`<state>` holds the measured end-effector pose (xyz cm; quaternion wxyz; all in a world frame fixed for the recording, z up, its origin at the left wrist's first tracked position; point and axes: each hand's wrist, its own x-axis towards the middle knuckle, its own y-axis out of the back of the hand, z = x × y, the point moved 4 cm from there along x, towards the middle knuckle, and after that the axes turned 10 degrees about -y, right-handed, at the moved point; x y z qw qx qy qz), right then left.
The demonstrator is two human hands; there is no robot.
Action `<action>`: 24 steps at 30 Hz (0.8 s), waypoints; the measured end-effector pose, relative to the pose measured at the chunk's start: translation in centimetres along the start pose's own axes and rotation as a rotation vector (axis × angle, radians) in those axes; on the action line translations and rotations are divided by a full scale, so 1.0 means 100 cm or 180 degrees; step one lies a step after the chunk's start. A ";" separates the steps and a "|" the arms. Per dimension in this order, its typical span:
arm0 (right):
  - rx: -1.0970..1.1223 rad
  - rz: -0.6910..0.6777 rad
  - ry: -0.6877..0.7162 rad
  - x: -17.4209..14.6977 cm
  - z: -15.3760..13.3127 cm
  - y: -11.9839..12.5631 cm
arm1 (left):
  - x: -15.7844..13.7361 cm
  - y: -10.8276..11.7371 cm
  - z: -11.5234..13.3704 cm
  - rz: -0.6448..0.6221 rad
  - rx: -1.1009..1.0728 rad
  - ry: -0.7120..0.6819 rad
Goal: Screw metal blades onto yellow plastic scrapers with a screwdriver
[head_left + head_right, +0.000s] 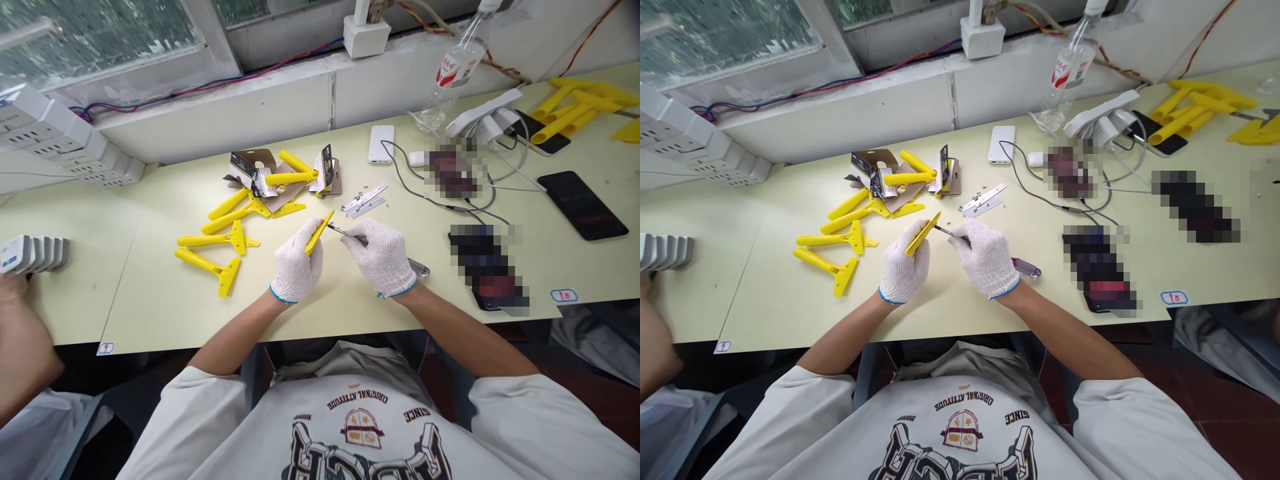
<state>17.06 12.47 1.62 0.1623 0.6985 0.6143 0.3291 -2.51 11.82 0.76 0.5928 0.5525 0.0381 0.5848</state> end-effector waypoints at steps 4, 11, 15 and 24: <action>-0.0007 0.0045 -0.0031 -0.002 0.001 -0.004 | 0.000 0.000 0.001 -0.0006 0.0028 0.0040; -0.0129 -0.0143 0.0136 0.003 0.000 -0.002 | -0.001 -0.001 -0.001 0.0082 0.0006 -0.0084; -0.0082 -0.0095 0.0142 0.006 0.004 -0.001 | -0.003 -0.004 -0.002 0.0075 0.0029 -0.0072; -0.0108 -0.0240 0.0271 0.003 0.003 -0.002 | -0.001 -0.003 -0.001 0.0026 0.0106 -0.0035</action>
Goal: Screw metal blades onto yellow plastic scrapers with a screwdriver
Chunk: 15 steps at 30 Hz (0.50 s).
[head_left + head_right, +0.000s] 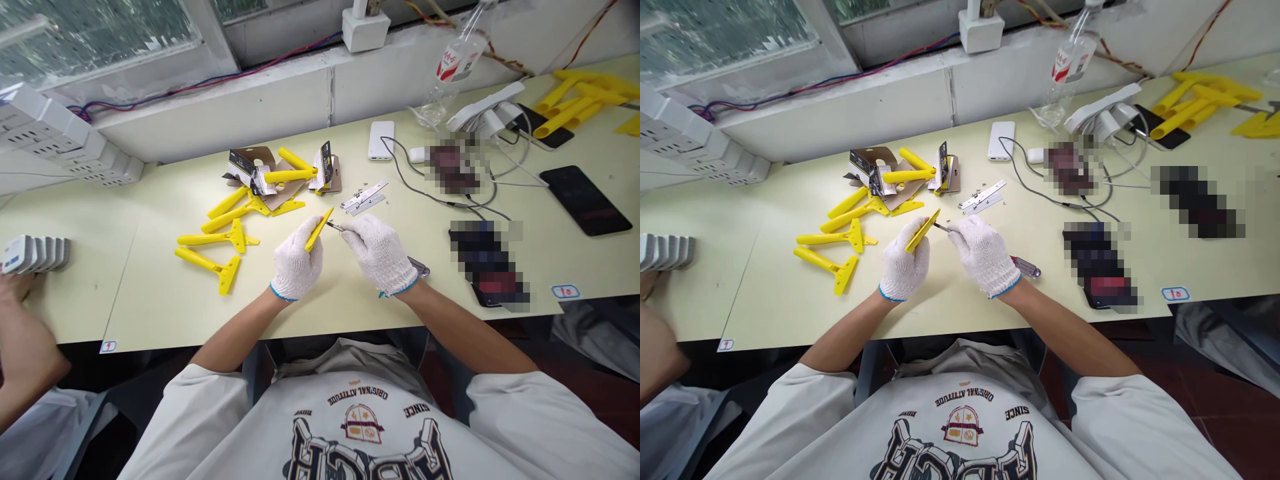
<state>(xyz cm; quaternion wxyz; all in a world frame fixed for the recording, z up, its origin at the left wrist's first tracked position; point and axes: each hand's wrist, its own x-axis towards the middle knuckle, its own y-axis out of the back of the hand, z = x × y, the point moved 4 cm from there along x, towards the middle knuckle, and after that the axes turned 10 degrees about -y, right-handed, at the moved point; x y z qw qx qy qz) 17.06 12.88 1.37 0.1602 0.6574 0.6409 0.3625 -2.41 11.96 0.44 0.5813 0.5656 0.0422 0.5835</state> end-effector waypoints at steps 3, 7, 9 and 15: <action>-0.0093 -0.0019 -0.0026 0.000 -0.002 0.002 | 0.000 0.000 0.000 -0.0052 0.0040 0.0027; -0.0024 0.0101 -0.0175 0.000 -0.001 0.005 | -0.001 0.000 0.003 -0.0046 0.0027 -0.0015; 0.0011 0.0139 -0.0217 0.000 -0.001 0.005 | -0.001 0.000 0.005 -0.0010 -0.0010 -0.0051; -0.0007 0.0238 -0.0212 -0.001 0.001 0.002 | -0.002 -0.001 0.003 -0.0007 -0.0091 0.0033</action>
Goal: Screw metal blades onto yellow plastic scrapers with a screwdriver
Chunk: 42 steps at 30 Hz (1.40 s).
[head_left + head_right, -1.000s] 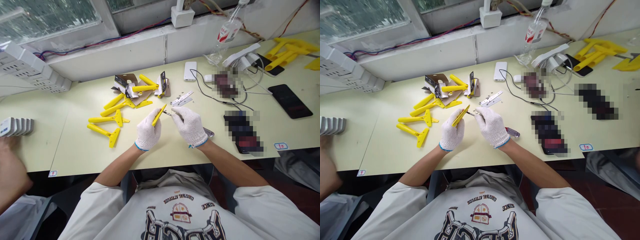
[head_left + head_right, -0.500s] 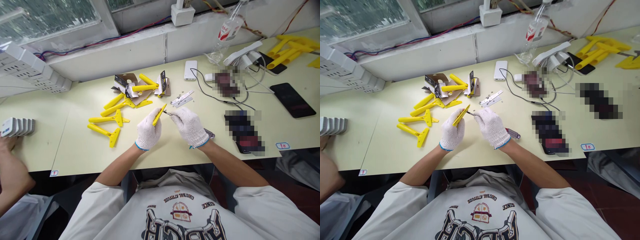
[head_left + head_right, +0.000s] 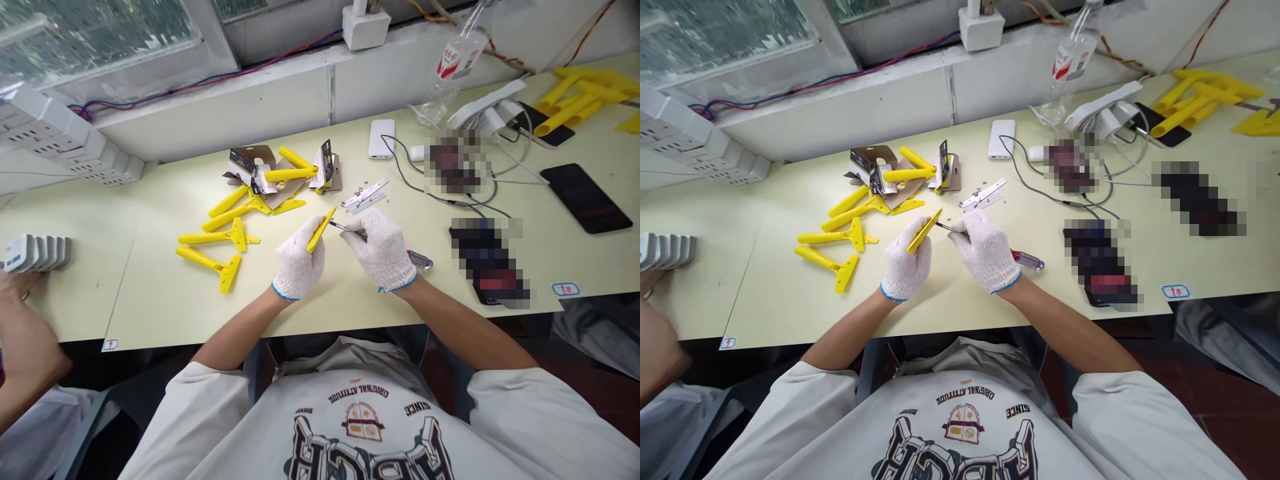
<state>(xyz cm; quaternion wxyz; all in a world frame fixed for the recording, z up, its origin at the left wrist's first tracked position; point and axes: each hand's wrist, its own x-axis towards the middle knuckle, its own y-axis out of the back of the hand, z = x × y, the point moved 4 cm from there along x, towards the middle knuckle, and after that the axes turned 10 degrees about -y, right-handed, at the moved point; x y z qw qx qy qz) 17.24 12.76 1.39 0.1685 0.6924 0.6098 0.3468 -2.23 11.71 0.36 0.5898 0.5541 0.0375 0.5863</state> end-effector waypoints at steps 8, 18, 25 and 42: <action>-0.0287 0.0017 0.0243 -0.002 0.000 -0.003 | -0.001 0.000 -0.001 0.0002 0.0095 -0.0046; -0.0131 -0.0051 0.0079 -0.001 -0.001 -0.001 | 0.000 0.001 -0.001 0.0062 0.0038 -0.0046; -0.0204 -0.0005 0.0061 -0.004 0.002 0.000 | 0.000 0.001 0.000 0.0032 0.0050 -0.0049; -0.0295 -0.0091 0.0236 -0.003 -0.002 0.001 | 0.000 0.003 0.002 0.0053 0.0024 -0.0136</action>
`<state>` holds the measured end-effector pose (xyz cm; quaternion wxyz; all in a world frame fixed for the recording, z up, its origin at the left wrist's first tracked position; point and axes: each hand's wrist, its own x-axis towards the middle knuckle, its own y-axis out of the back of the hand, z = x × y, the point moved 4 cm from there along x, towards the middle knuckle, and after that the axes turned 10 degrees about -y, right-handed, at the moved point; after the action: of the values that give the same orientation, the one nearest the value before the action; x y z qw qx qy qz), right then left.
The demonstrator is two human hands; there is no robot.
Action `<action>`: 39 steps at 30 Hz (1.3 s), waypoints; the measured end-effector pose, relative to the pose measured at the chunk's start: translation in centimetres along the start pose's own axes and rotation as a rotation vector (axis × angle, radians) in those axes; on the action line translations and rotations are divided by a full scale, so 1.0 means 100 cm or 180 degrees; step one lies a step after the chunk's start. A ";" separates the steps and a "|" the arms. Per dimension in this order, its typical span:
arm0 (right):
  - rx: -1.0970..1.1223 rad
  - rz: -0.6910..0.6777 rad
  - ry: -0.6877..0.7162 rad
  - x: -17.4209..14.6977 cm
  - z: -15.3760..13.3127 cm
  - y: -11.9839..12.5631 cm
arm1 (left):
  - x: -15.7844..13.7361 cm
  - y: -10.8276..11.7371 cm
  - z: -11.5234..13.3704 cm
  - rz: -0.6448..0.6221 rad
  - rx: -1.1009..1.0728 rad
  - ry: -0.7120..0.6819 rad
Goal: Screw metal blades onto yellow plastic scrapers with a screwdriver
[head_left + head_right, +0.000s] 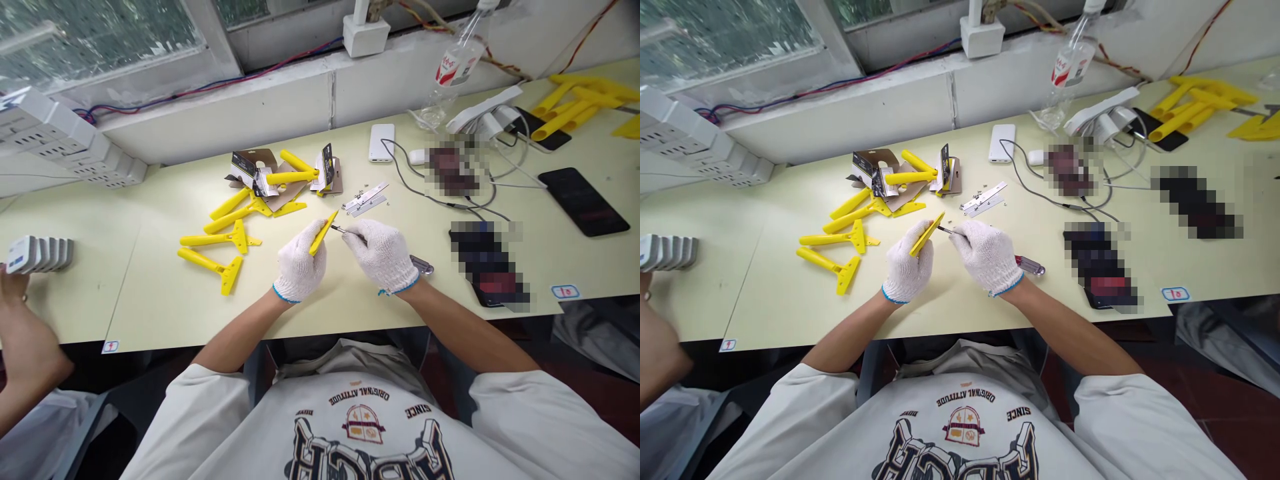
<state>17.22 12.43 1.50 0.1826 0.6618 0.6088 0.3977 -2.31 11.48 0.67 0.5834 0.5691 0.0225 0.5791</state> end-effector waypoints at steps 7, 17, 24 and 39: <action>0.0077 0.0102 -0.0050 -0.001 0.001 -0.002 | -0.001 -0.001 -0.001 -0.0052 -0.0027 0.0026; 0.0012 0.0270 0.0309 0.001 -0.005 0.000 | -0.001 -0.002 -0.002 -0.0028 0.0119 -0.0014; 0.0368 0.0457 0.0263 0.000 0.000 0.000 | -0.003 -0.003 -0.002 -0.0079 0.0005 0.0012; 0.0041 0.0257 -0.0027 0.001 0.005 -0.001 | -0.003 -0.004 0.001 -0.0103 0.0002 -0.0043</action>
<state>17.51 12.69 1.18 0.1647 0.6887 0.5833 0.3979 -2.13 11.30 0.24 0.5926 0.5727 0.0280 0.5657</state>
